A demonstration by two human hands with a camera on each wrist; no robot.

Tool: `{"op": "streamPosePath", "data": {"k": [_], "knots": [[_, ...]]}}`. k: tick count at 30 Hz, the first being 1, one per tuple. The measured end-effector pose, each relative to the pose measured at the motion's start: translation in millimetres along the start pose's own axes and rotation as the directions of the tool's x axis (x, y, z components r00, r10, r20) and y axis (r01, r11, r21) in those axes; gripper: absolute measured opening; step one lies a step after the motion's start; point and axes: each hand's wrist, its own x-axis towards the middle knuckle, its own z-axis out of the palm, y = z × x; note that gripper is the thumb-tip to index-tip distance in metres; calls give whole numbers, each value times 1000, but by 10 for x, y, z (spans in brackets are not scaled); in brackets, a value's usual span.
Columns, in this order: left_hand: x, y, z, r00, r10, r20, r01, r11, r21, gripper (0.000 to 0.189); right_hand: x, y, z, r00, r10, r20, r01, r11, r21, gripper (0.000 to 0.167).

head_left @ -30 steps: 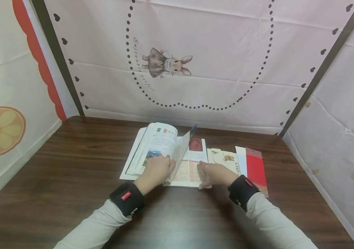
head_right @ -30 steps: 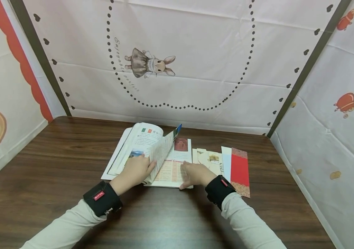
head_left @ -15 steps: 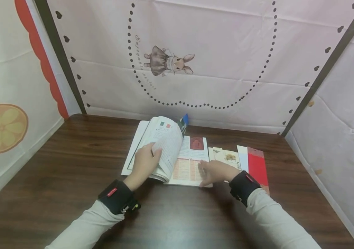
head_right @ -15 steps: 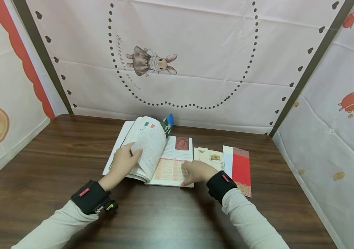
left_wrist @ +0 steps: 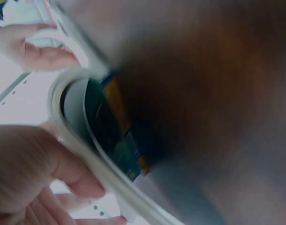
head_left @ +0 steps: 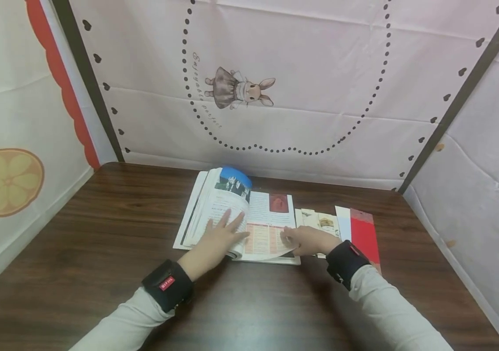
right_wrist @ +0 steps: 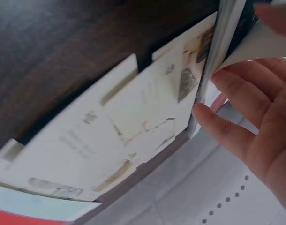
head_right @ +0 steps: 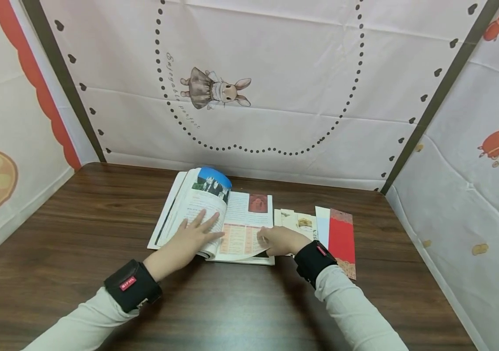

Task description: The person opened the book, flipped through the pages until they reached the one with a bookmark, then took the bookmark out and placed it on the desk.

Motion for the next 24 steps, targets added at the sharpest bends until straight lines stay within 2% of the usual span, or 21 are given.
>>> {"op": "streamPosePath", "data": {"k": [1, 2, 6, 10, 14, 19, 24], "knots": [[1, 17, 1, 999, -9, 53, 11, 999, -33, 47, -4, 12, 5, 1000, -17, -10, 17, 1000, -2, 51], [6, 28, 2, 995, -45, 91, 51, 996, -68, 46, -4, 22, 9, 999, -34, -22, 33, 999, -8, 49], [76, 33, 5, 984, -141, 109, 152, 983, -104, 42, 18, 25, 21, 994, -65, -87, 62, 998, -27, 35], [122, 43, 23, 970, -185, 155, 204, 973, -111, 44, 67, -18, 20, 988, -3, -157, -5, 999, -52, 16], [124, 68, 37, 960, -197, 197, 226, 964, -139, 47, 100, -80, -9, 972, 39, -233, -63, 993, -97, 11], [126, 66, 27, 964, -197, 179, 225, 961, -158, 53, 90, -145, -88, 925, -11, -380, -51, 987, -154, 11], [134, 96, 48, 967, -194, 167, 214, 971, -110, 79, 91, -221, -176, 887, -87, -453, 9, 985, -173, 12]]}}
